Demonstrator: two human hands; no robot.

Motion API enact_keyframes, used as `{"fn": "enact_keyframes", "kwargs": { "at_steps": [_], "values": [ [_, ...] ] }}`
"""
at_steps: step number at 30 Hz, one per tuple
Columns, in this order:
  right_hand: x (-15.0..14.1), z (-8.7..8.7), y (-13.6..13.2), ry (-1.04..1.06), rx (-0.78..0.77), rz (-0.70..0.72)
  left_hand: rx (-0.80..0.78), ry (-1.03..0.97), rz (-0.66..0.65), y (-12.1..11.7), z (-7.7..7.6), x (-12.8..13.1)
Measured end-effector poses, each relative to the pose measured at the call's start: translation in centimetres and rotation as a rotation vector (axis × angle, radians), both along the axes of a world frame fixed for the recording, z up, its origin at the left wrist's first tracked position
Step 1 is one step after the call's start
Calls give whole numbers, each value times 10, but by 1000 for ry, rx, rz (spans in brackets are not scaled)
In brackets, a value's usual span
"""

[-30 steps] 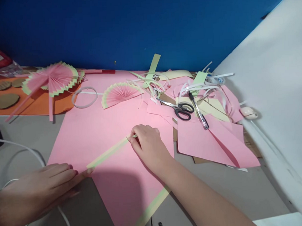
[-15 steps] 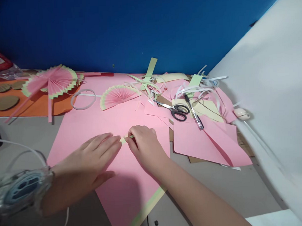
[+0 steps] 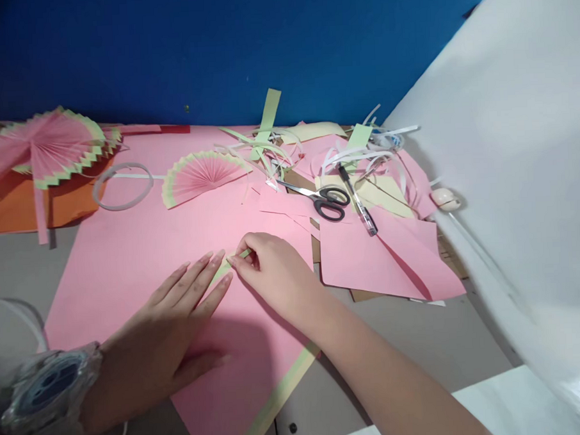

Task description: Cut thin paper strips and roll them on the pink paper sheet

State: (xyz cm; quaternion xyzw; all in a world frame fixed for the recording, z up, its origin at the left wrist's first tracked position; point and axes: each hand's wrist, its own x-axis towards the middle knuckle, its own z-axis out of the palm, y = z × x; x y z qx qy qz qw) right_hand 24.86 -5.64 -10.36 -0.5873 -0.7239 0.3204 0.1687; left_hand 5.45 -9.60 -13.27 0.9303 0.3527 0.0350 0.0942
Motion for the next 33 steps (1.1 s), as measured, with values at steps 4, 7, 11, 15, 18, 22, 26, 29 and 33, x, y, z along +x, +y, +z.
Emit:
{"fn": "enact_keyframes", "kwargs": {
  "at_steps": [4,7,11,15,18,22,26,29,33],
  "values": [
    [-2,0,1,-30,-18,-14,5,-29,4,-1,-2,1],
    [-5,3,0,-18,-33,-18,11,-50,15,-2,-5,1],
    [-8,6,-4,2,-49,-8,21,-96,17,-2,-8,0],
    [-8,5,-4,-43,-39,-13,22,-98,27,-2,-7,0],
    [-5,2,-1,-101,30,11,12,-74,28,-2,-6,1],
    [-3,-3,2,-130,88,45,39,-69,24,-3,-5,1],
    [-4,-8,1,-176,144,77,56,-68,27,-4,-6,0],
    [-5,-11,1,-222,166,91,67,-69,46,-7,-7,0],
    [-6,-15,0,-278,180,119,103,-43,52,-14,-8,1]
  ]
}}
